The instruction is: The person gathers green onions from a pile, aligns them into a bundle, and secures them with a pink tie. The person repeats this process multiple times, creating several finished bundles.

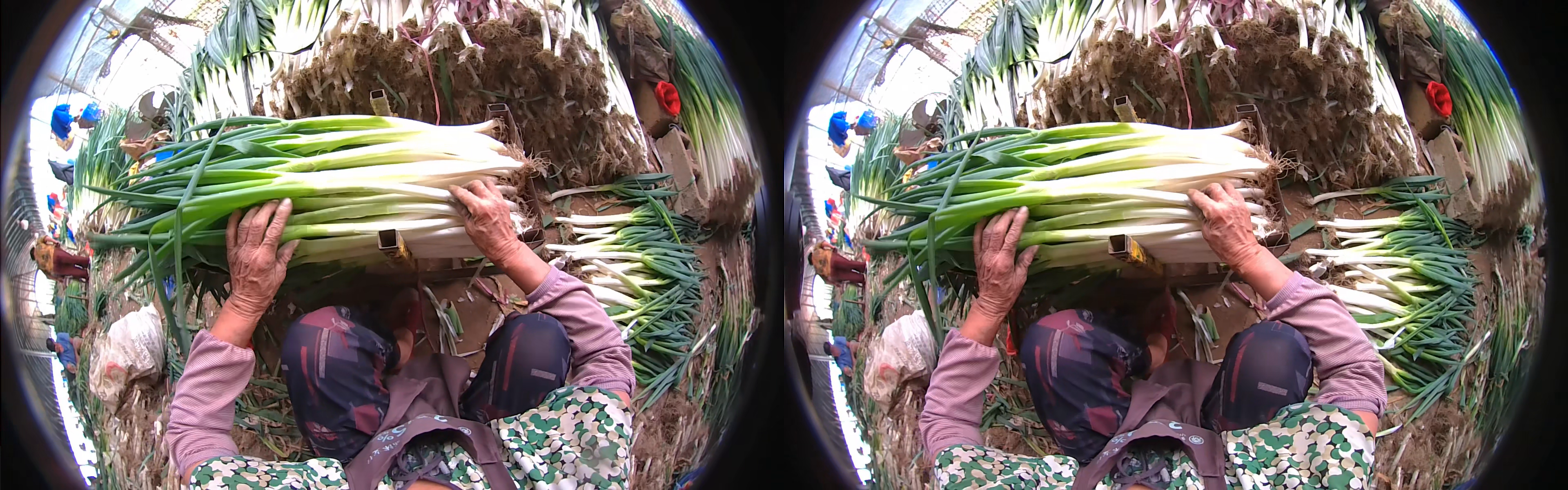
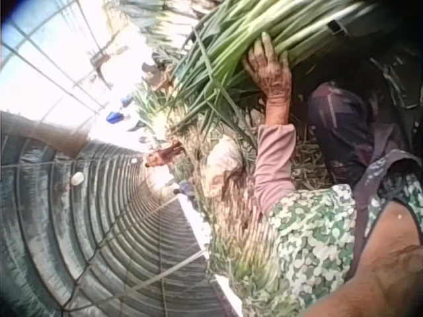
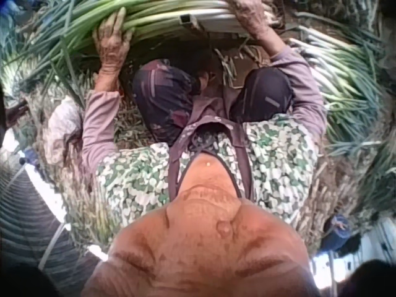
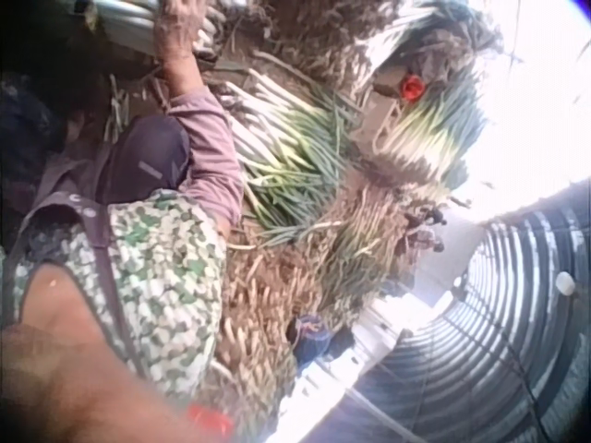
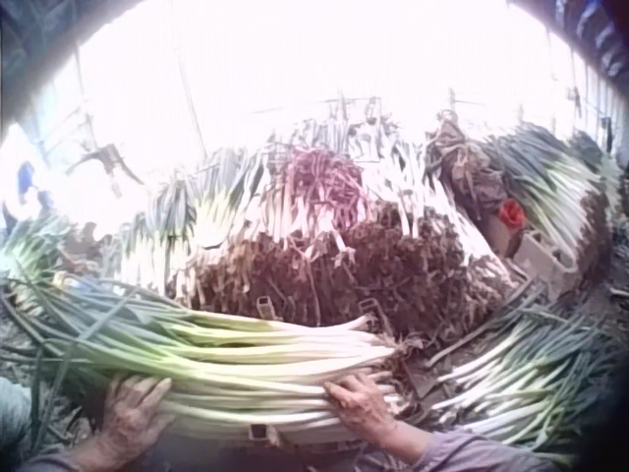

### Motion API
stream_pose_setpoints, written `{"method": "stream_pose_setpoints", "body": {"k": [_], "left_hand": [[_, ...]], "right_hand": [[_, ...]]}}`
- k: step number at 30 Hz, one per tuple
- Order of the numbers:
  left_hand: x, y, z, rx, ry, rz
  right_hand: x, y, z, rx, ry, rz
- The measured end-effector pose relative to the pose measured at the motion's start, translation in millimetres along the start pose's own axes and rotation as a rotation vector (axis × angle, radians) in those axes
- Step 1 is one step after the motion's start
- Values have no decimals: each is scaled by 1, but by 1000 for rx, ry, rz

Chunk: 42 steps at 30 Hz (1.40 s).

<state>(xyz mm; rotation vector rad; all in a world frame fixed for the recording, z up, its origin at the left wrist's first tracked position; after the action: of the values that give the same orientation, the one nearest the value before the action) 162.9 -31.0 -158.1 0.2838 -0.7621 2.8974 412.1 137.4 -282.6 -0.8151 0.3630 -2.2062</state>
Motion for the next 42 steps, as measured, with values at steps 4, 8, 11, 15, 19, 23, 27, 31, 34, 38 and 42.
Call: {"method": "stream_pose_setpoints", "body": {"k": [4,8,11,15,19,23,27,31,34,38,42], "left_hand": [[28,5,-18,154,56,208],[17,-8,-12,147,-178,115],[12,-21,-6,220,-285,106],[4,-36,8,283,-346,73],[-7,-37,5,318,-310,19],[-16,-20,-29,278,-138,-106],[-29,-17,-42,203,-155,-166],[-29,-3,-47,98,-133,-170],[-31,1,-45,36,-112,-161],[-31,2,-46,15,-113,-159],[-24,-1,-48,85,-92,-161]], "right_hand": [[7,7,4,-46,-108,32],[-8,3,-1,-42,-209,-77],[-9,-6,-2,-32,-236,-69],[-15,-10,-4,-14,-341,-131],[-17,-7,-11,-102,-310,-111],[-11,-10,-13,-140,-215,-93],[-13,-11,-13,-144,-27,-66],[-11,-16,-13,-131,5,-75],[-39,-24,-16,-79,-122,-330],[-87,-19,-5,-192,-1075,-830],[-136,3,59,-568,-1242,-840]]}}
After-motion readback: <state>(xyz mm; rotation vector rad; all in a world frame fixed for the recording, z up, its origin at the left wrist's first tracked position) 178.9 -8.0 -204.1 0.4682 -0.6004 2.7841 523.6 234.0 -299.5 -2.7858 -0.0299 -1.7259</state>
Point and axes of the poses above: each hand's wrist, its own y-axis away from the middle knuckle, its own z-axis out of the back of the hand, x = y × z, the point moved 8 cm from there along -y, towards the middle knuckle, and after that the axes turned 1 degree about -y, right-handed, at the moved point
